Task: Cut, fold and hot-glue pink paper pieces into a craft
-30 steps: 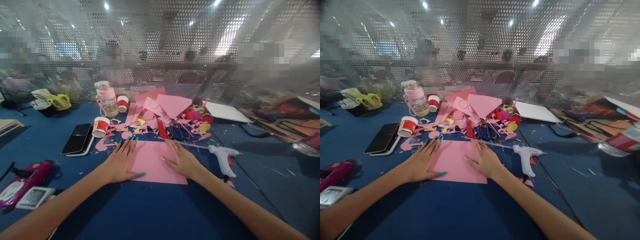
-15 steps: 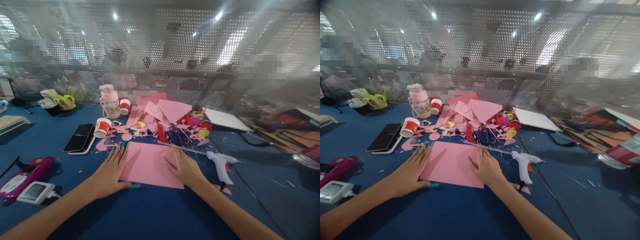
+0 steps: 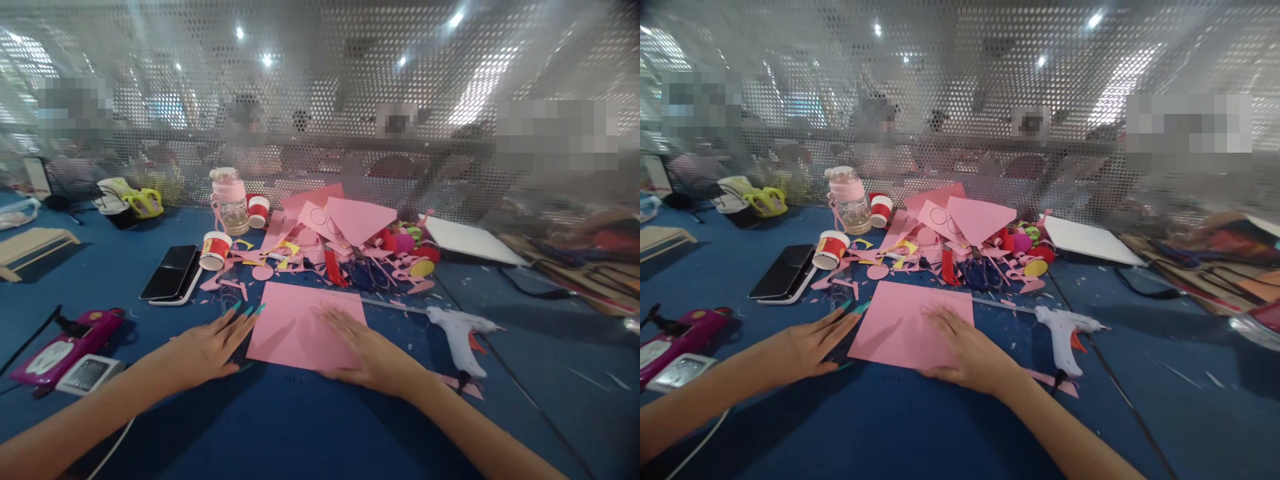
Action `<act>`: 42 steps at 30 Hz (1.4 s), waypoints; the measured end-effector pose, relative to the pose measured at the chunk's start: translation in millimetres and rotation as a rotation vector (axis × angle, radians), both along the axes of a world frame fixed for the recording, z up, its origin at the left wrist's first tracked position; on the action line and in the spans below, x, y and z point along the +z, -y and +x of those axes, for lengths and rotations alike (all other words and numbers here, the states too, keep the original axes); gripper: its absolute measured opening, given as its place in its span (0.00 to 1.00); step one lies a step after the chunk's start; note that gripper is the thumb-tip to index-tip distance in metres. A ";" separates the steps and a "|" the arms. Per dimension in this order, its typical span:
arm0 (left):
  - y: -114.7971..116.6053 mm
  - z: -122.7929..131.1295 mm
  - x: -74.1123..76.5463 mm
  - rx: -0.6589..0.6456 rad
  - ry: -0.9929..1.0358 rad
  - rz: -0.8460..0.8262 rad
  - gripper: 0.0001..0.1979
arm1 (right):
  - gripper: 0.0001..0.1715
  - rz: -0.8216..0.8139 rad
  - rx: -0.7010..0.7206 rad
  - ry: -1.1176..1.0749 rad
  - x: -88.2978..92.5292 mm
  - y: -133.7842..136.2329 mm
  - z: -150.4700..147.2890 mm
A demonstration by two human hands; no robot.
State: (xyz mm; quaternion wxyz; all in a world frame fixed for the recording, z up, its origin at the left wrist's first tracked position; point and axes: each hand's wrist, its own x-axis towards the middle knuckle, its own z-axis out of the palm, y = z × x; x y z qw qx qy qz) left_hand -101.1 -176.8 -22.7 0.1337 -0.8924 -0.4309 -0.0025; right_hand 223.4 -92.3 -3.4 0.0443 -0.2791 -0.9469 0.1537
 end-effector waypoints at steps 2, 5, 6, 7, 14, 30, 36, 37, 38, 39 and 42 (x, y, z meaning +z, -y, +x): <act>0.1 -7.0 6.1 -0.049 -0.004 0.083 0.30 | 0.49 0.037 0.024 0.008 0.2 -1.4 1.8; 0.5 -18.6 26.4 -0.087 0.068 0.220 0.31 | 0.41 0.211 0.149 -0.021 -1.8 -0.3 1.2; 0.0 -22.1 35.6 -0.086 0.093 0.252 0.32 | 0.38 0.289 0.199 -0.038 -3.4 1.4 -0.1; -1.0 -25.0 45.4 -0.105 0.111 0.285 0.32 | 0.34 0.374 0.239 -0.056 -5.3 3.8 -1.9; -13.3 -22.6 93.7 0.196 0.244 0.530 0.30 | 0.22 0.859 0.371 -0.072 -15.7 23.1 -13.9; -27.9 16.1 46.4 -0.353 0.201 0.074 0.21 | 0.32 0.147 0.233 -0.051 1.5 12.1 -15.0; -15.0 39.5 32.2 -0.394 0.093 -0.256 0.22 | 0.27 0.096 0.249 -0.152 4.2 16.1 -12.0; -13.6 40.6 31.0 -0.436 0.093 -0.217 0.22 | 0.27 0.085 0.256 -0.155 5.2 17.8 -12.2; -12.8 41.5 29.5 -0.478 0.098 -0.161 0.22 | 0.26 0.071 0.265 -0.157 6.2 19.3 -12.5; -12.8 42.6 27.8 -0.509 0.107 -0.101 0.22 | 0.26 0.056 0.279 -0.160 7.2 20.5 -12.7; -18.0 47.6 22.3 -0.529 0.126 -0.008 0.23 | 0.22 0.067 0.299 -0.230 6.4 18.5 -10.5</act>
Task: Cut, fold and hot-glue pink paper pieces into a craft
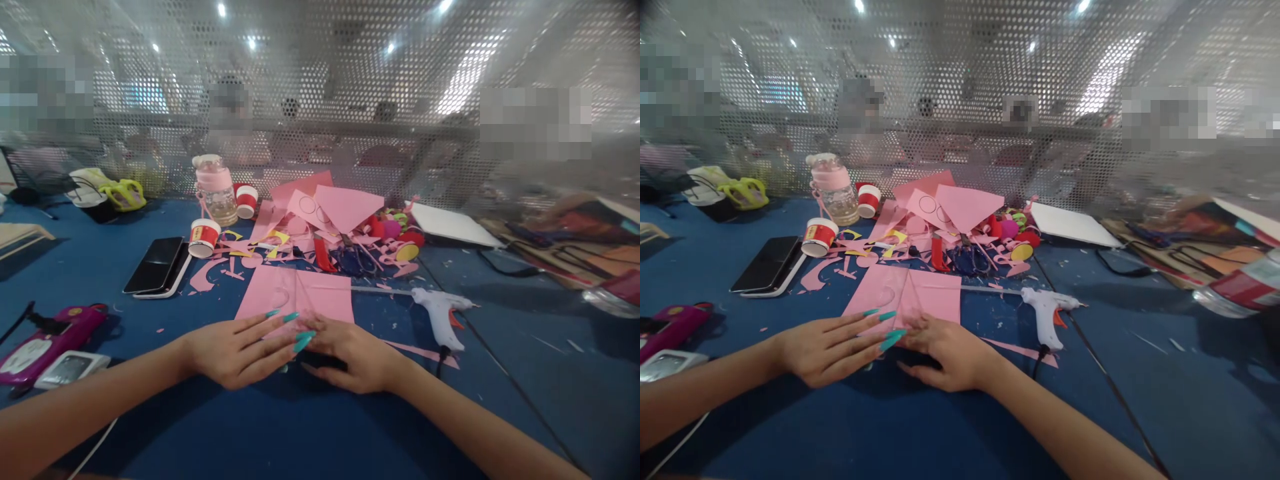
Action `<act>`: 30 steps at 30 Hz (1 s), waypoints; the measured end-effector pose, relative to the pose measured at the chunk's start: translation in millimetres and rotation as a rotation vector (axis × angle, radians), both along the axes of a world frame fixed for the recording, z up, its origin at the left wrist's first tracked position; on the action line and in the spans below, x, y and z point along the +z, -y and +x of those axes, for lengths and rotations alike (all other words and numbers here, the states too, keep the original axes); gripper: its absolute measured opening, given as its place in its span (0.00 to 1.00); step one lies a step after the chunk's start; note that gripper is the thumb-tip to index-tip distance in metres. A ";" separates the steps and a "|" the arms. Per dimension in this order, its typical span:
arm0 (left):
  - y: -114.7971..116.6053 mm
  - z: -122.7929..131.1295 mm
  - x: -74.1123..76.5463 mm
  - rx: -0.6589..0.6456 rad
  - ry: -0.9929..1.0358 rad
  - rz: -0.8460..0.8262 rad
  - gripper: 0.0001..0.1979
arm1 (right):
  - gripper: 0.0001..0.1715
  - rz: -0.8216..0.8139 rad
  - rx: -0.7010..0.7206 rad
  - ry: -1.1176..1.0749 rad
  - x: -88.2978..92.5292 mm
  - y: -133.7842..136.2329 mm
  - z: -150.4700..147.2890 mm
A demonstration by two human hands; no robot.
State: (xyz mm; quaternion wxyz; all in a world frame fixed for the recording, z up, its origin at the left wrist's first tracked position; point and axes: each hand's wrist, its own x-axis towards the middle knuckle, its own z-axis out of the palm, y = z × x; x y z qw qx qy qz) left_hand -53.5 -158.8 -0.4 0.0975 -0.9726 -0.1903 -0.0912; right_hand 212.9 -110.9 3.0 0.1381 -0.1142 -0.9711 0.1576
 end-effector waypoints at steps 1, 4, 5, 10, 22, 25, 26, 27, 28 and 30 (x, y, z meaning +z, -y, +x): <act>-3.6 1.7 -1.5 0.006 0.007 -0.005 0.24 | 0.20 0.022 -0.034 -0.050 -1.8 -3.0 2.2; -20.2 4.6 -4.1 0.109 0.125 -0.085 0.25 | 0.18 0.116 -0.312 -0.187 -10.1 -17.3 12.4; -27.6 4.7 -4.3 0.212 0.198 -0.128 0.24 | 0.18 0.140 -0.430 -0.206 -12.9 -22.6 16.1; -69.5 4.9 -4.8 0.808 0.373 -0.239 0.25 | 0.18 0.176 -0.754 -0.233 -20.7 -39.5 24.5; -93.2 4.7 12.7 0.914 0.353 -0.600 0.31 | 0.17 -0.226 -0.937 -0.474 -25.9 -46.6 28.7; -93.7 -5.7 10.7 0.916 0.424 -0.645 0.24 | 0.19 -0.294 -0.960 -0.516 -26.8 -46.7 29.4; -94.3 -10.6 9.6 0.910 0.439 -0.656 0.23 | 0.20 -0.304 -0.963 -0.527 -27.4 -46.8 29.3; -95.0 -16.2 8.7 0.894 0.449 -0.668 0.22 | 0.20 -0.308 -0.966 -0.537 -27.9 -46.7 29.0; -95.5 -22.3 8.0 0.868 0.453 -0.688 0.21 | 0.20 -0.305 -0.970 -0.541 -28.0 -46.4 28.6; -95.2 -34.7 7.9 0.818 0.442 -0.723 0.20 | 0.20 -0.267 -0.981 -0.521 -26.7 -44.8 27.4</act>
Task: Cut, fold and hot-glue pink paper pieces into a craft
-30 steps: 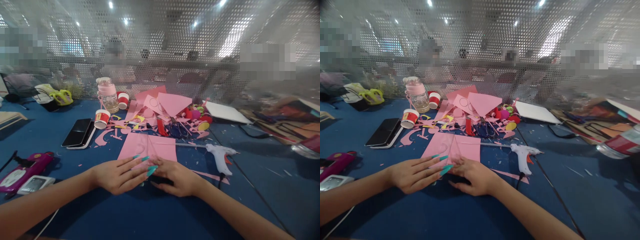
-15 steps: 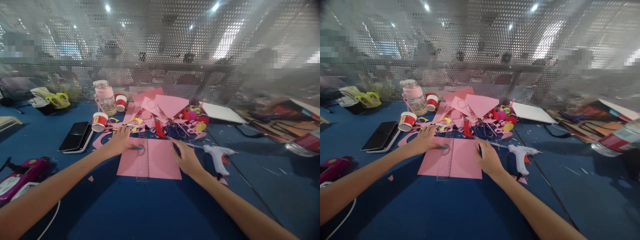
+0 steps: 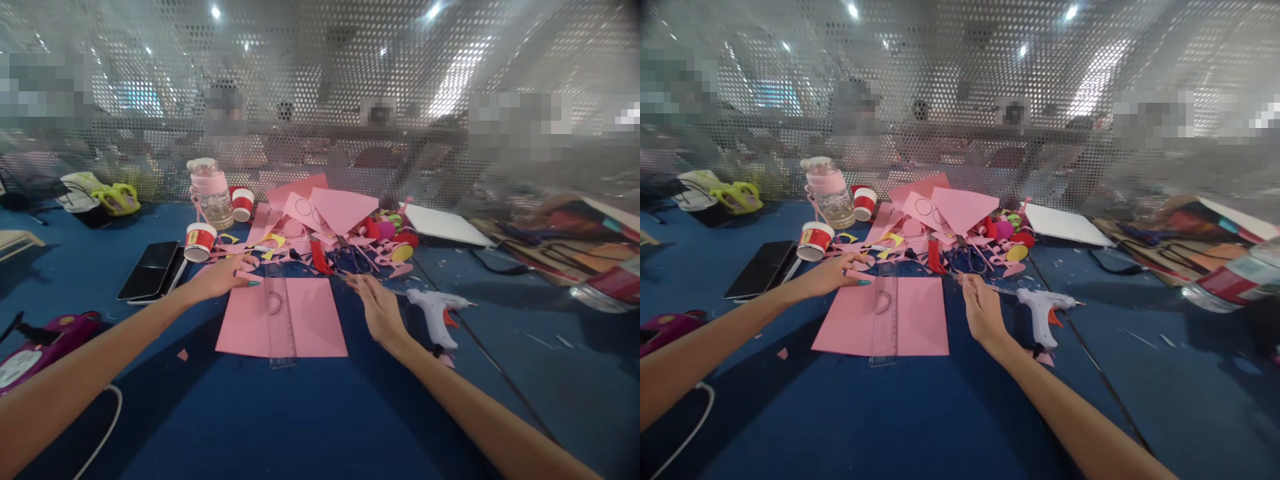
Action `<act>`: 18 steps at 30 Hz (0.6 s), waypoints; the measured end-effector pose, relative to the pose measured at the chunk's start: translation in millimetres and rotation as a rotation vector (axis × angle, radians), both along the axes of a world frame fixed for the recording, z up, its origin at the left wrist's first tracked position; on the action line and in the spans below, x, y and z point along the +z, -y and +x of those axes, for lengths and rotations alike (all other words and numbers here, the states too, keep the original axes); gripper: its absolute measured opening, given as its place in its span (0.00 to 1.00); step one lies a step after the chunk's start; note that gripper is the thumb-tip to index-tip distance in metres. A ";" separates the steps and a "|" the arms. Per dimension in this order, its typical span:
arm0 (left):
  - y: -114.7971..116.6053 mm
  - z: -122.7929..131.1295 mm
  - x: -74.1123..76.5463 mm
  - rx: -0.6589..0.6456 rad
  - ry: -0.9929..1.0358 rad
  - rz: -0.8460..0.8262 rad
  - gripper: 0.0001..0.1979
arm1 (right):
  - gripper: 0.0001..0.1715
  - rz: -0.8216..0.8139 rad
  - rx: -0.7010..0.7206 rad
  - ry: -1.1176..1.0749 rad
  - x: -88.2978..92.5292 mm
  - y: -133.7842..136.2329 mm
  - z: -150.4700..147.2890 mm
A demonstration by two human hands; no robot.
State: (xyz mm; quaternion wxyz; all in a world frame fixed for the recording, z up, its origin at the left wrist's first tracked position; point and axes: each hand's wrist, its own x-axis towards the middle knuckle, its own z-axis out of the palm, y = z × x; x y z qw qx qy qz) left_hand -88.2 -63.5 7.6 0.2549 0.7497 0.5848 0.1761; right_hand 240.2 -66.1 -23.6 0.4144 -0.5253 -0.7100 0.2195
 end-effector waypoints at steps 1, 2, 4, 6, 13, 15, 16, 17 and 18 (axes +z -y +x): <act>1.3 -5.5 0.8 -0.008 -0.021 -0.012 0.20 | 0.20 0.018 -0.005 0.032 1.3 1.4 -0.8; 3.4 -9.9 2.2 0.006 -0.074 -0.009 0.21 | 0.21 0.042 0.003 0.071 2.9 3.0 -1.7; 10.6 -13.8 6.0 0.053 -0.249 0.072 0.23 | 0.21 0.097 0.060 0.147 5.6 6.4 -3.9; 20.8 -9.8 9.2 0.077 -0.427 0.263 0.24 | 0.19 0.131 0.176 0.218 6.9 9.1 -6.4; 50.9 35.3 -8.6 -0.229 -0.512 0.385 0.40 | 0.30 0.098 0.443 0.476 2.0 9.2 -11.6; 52.4 44.4 -16.4 -0.292 -0.497 0.293 0.44 | 0.31 0.072 0.447 0.512 0.3 8.3 -11.0; 52.1 47.8 -19.0 -0.309 -0.487 0.264 0.44 | 0.31 0.059 0.444 0.525 -0.3 8.0 -10.7; 51.5 50.7 -20.5 -0.321 -0.478 0.243 0.43 | 0.32 0.048 0.440 0.536 -0.7 7.9 -10.4; 50.8 53.4 -21.0 -0.330 -0.468 0.229 0.43 | 0.32 0.037 0.438 0.545 -1.0 7.9 -10.2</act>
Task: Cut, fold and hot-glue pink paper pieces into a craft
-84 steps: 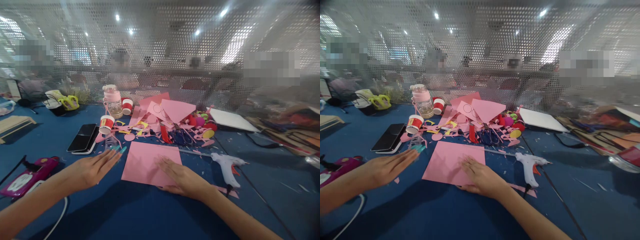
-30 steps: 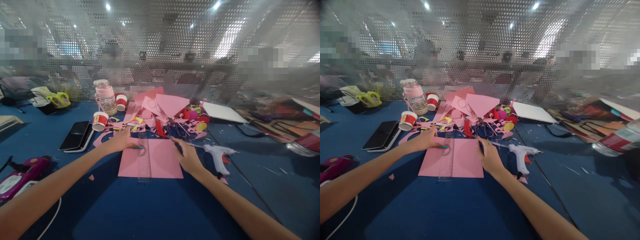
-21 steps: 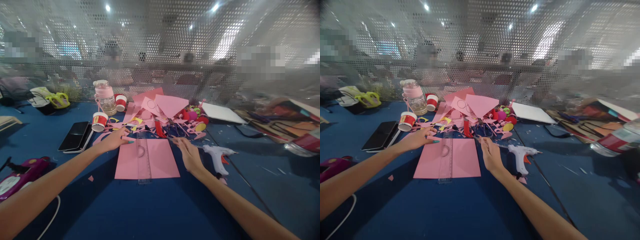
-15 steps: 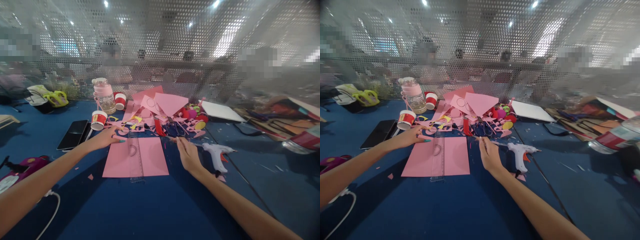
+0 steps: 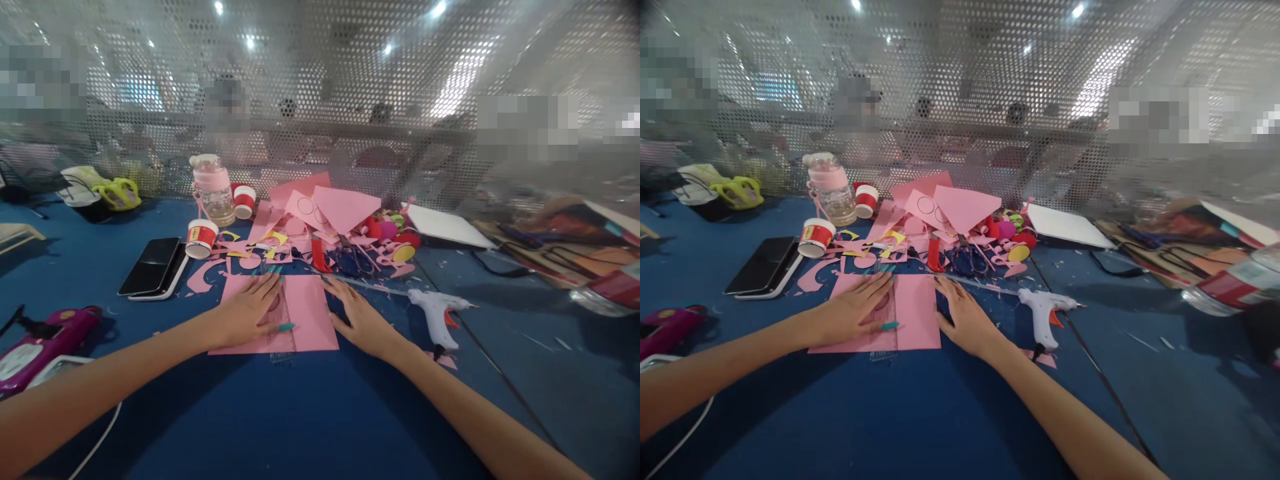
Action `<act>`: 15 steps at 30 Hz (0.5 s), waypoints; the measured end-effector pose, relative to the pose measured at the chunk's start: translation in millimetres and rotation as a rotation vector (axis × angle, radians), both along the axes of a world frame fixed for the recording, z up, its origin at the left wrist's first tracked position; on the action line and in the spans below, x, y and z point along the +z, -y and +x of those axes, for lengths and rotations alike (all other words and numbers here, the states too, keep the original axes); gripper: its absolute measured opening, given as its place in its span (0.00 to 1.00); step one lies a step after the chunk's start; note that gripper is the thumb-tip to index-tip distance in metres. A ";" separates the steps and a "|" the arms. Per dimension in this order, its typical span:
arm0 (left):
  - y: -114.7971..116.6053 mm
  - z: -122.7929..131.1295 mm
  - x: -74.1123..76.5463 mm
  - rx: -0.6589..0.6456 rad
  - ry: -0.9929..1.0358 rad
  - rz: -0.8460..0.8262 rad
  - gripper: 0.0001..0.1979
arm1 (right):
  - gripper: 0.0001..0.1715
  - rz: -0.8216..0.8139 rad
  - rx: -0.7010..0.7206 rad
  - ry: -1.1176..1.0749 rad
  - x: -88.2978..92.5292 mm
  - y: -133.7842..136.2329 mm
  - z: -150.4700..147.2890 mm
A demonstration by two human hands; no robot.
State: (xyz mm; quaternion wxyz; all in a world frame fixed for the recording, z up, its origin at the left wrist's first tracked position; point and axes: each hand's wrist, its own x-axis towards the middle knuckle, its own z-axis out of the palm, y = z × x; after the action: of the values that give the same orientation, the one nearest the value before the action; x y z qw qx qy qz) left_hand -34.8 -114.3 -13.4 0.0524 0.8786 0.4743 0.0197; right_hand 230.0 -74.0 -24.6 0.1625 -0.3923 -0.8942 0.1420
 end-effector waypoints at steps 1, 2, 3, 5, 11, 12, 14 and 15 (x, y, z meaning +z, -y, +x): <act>-0.9 2.7 0.3 -0.007 0.006 -0.016 0.43 | 0.32 -0.005 -0.003 0.006 -0.2 0.0 0.1; -1.8 5.6 1.1 -0.012 0.010 -0.032 0.43 | 0.32 -0.010 -0.004 0.008 -0.3 0.1 0.1; -2.7 8.7 2.2 -0.016 0.015 -0.048 0.44 | 0.32 -0.014 -0.004 0.003 -0.5 0.0 0.1; -4.8 15.6 4.2 -0.024 0.029 -0.068 0.45 | 0.30 -0.020 -0.005 -0.015 -0.9 -0.4 0.0; -11.4 35.2 7.1 -0.068 0.041 -0.085 0.44 | 0.28 -0.039 -0.008 -0.021 -2.2 -1.3 -1.0; -11.8 38.2 7.4 -0.079 0.029 -0.093 0.44 | 0.28 -0.038 -0.010 -0.024 -2.3 -1.3 -1.5; -11.7 44.5 6.8 -0.098 0.015 -0.104 0.44 | 0.27 -0.029 -0.016 -0.045 -2.6 -1.3 -2.5; -11.3 47.8 5.8 -0.104 0.016 -0.104 0.44 | 0.27 -0.024 -0.019 -0.057 -2.8 -1.4 -3.1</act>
State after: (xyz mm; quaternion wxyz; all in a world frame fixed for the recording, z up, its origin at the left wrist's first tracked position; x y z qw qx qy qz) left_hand 13.0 -103.0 -7.7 0.1026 0.8979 0.4281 -0.0007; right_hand 226.9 -72.6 -27.4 0.1846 -0.3983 -0.8837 0.1621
